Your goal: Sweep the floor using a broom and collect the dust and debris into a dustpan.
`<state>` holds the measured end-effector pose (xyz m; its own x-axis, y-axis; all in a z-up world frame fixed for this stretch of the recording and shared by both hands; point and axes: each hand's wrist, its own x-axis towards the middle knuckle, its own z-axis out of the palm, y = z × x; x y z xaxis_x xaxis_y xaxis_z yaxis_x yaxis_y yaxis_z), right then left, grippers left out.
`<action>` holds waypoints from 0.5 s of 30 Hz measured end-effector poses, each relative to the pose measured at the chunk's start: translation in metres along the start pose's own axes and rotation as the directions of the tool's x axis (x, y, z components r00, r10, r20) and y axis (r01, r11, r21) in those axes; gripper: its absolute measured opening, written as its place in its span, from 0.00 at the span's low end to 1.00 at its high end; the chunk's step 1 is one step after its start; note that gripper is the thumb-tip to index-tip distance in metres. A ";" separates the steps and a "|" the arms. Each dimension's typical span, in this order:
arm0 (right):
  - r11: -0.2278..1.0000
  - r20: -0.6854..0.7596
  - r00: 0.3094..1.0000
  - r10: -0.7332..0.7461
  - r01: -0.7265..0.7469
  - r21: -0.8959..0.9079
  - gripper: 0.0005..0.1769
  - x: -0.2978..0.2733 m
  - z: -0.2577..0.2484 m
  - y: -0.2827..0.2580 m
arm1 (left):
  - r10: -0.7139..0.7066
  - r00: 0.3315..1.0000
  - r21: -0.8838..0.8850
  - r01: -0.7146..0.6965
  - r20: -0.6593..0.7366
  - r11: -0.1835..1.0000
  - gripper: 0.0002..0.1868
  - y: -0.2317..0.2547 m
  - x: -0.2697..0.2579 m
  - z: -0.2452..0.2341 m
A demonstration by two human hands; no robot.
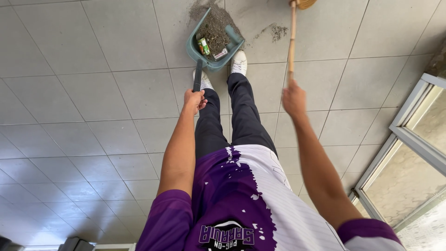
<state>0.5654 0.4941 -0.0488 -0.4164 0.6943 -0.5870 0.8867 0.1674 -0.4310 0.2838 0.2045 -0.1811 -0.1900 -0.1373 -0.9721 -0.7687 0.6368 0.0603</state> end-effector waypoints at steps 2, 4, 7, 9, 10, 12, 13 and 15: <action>0.998 0.025 0.998 -0.057 0.057 0.001 0.16 0.014 0.055 -0.004 | 0.038 0.999 0.008 -0.038 -0.019 0.999 0.26 -0.006 -0.001 0.007; 0.994 0.042 0.993 -0.113 0.113 0.012 0.14 0.008 0.098 -0.015 | 0.084 0.996 0.024 -0.083 -0.039 0.996 0.21 -0.011 -0.001 0.010; 0.968 0.178 0.955 -0.236 0.247 -0.039 0.15 -0.034 0.125 -0.036 | 0.097 0.994 0.025 -0.097 -0.041 0.995 0.14 -0.021 -0.005 0.011; 0.994 0.354 0.929 -0.106 0.089 0.063 0.17 -0.055 0.120 -0.047 | 0.078 0.996 -0.053 -0.080 -0.034 0.995 0.11 -0.019 -0.012 0.014; 0.994 0.351 0.930 -0.105 0.089 0.061 0.17 -0.058 0.099 -0.050 | 0.080 0.996 -0.053 -0.081 -0.030 0.995 0.11 -0.016 -0.018 0.014; 0.991 0.427 0.904 0.001 -0.058 0.121 0.20 -0.070 0.057 -0.057 | 0.013 1.000 -0.244 -0.018 -0.026 0.970 0.10 -0.013 -0.036 0.007; 0.991 0.430 0.903 -0.001 -0.057 0.121 0.20 -0.081 0.028 -0.057 | 0.010 1.000 -0.246 -0.017 -0.028 0.969 0.10 -0.025 -0.044 0.001; 0.957 0.442 0.893 0.082 -0.195 0.215 0.19 -0.087 -0.031 -0.060 | 0.037 0.999 -0.274 -0.034 0.005 0.961 0.09 -0.034 -0.052 -0.010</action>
<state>0.5548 0.4447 0.0493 -0.3876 0.3245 -0.8628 0.8865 -0.1255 -0.4455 0.3138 0.1823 -0.1307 -0.2154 -0.1099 -0.9703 -0.8997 0.4086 0.1534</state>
